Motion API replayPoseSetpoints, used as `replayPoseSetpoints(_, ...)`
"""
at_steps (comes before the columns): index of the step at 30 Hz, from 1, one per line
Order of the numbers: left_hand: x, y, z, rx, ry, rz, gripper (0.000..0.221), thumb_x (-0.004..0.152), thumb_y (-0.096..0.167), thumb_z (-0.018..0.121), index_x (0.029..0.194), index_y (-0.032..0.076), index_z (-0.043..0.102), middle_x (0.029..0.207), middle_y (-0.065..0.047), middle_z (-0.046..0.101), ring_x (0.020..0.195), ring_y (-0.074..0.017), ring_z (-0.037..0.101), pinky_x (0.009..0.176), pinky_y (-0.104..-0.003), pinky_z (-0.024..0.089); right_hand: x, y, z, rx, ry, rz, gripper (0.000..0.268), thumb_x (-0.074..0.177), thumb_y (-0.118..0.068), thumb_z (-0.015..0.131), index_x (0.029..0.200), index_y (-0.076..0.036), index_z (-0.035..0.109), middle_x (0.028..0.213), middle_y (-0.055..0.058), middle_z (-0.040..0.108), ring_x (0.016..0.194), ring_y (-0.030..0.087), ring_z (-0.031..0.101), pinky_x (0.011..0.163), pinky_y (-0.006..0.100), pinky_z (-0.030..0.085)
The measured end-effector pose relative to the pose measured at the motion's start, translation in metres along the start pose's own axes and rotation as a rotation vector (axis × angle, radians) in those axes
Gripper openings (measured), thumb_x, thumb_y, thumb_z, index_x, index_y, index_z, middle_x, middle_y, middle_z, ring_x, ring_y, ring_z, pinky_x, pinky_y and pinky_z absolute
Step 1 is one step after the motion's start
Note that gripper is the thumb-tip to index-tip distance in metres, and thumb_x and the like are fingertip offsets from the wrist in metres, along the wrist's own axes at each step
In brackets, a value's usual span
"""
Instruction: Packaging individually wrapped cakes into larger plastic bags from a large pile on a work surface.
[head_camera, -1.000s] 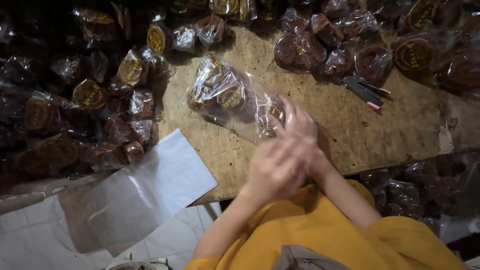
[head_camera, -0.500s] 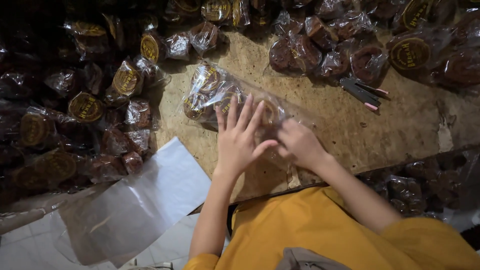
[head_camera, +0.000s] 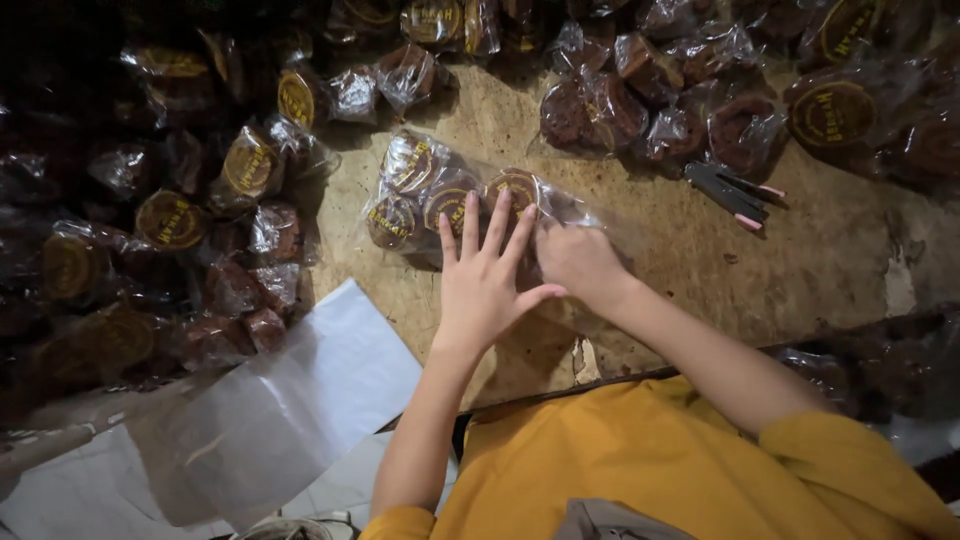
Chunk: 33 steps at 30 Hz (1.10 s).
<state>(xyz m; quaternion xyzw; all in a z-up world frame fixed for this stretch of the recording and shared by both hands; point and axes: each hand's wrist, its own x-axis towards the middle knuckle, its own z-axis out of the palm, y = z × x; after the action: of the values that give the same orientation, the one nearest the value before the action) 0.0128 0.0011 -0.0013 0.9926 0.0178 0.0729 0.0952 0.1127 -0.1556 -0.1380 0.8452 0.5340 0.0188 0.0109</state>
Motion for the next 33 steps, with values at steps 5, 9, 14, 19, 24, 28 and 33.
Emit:
replayPoseSetpoints(5,0.006,-0.002,-0.003,0.012,-0.008,0.004,0.105,0.073,0.093,0.044,0.154,0.026,0.047,0.163,-0.008,0.040,0.151,-0.0436,0.029,0.118,-0.072,0.019,0.039,-0.009,-0.071,0.475,-0.431,0.384,0.032,0.093,-0.024,0.054,0.109,0.001,0.067,0.097,0.019,0.074,0.092,0.045,0.074,0.075,0.053,0.058)
replayPoseSetpoints(9,0.003,-0.006,-0.005,0.047,-0.012,0.072,0.101,0.075,0.092,0.043,0.153,0.028,0.048,0.162,-0.006,0.041,0.150,-0.0420,0.032,0.118,-0.069,0.020,-0.011,0.034,-0.122,0.610,-0.391,0.197,0.050,0.093,-0.028,0.060,0.138,-0.008,0.051,0.113,0.021,0.072,0.099,0.047,0.072,0.081,0.057,0.056)
replayPoseSetpoints(14,0.006,0.004,-0.011,0.056,-0.032,0.012,0.098,0.080,0.090,0.042,0.155,0.026,0.047,0.162,-0.011,0.041,0.148,-0.0479,0.031,0.113,-0.075,0.018,-0.098,0.096,-0.090,0.450,0.671,0.444,0.006,0.090,-0.018,0.081,0.091,-0.016,0.076,0.090,0.002,0.071,0.088,0.026,0.066,0.081,0.035,0.053)
replayPoseSetpoints(19,0.005,0.031,-0.005,0.093,-0.028,-0.024,0.106,0.078,0.089,0.050,0.149,0.011,0.053,0.161,-0.019,0.040,0.149,-0.0502,0.028,0.116,-0.071,0.017,-0.142,0.130,-0.069,0.190,0.426,0.624,0.035,0.099,-0.032,0.072,0.128,-0.012,0.067,0.119,0.010,0.065,0.110,0.033,0.057,0.101,0.043,0.045)
replayPoseSetpoints(24,-0.018,0.062,0.016,-0.108,-0.050,0.024,0.106,0.082,0.083,0.056,0.154,0.006,0.042,0.168,-0.022,0.021,0.153,-0.0515,0.004,0.122,-0.065,-0.003,-0.215,0.162,-0.050,0.048,0.389,0.716,0.016,0.102,-0.027,0.071,0.113,-0.017,0.068,0.109,0.000,0.065,0.109,0.025,0.061,0.109,0.043,0.042)
replayPoseSetpoints(28,-0.026,0.087,0.022,-0.031,0.144,0.192,0.078,0.082,0.045,0.070,0.151,0.017,0.050,0.160,-0.022,0.039,0.147,-0.0534,0.031,0.118,-0.066,0.023,-0.215,0.190,-0.097,0.186,0.626,0.806,0.014,0.103,-0.012,0.079,0.113,-0.005,0.072,0.120,0.014,0.064,0.113,0.035,0.061,0.104,0.048,0.037)
replayPoseSetpoints(33,-0.017,0.099,-0.008,-0.139,0.197,0.153,0.062,0.082,0.008,0.072,0.142,0.018,0.061,0.151,-0.018,0.047,0.133,-0.0363,0.046,0.111,-0.051,0.032,-0.136,0.236,-0.097,0.206,0.608,0.755,0.060,0.094,-0.017,0.086,0.138,0.008,0.054,0.126,0.024,0.057,0.114,0.040,0.045,0.097,0.051,0.040)
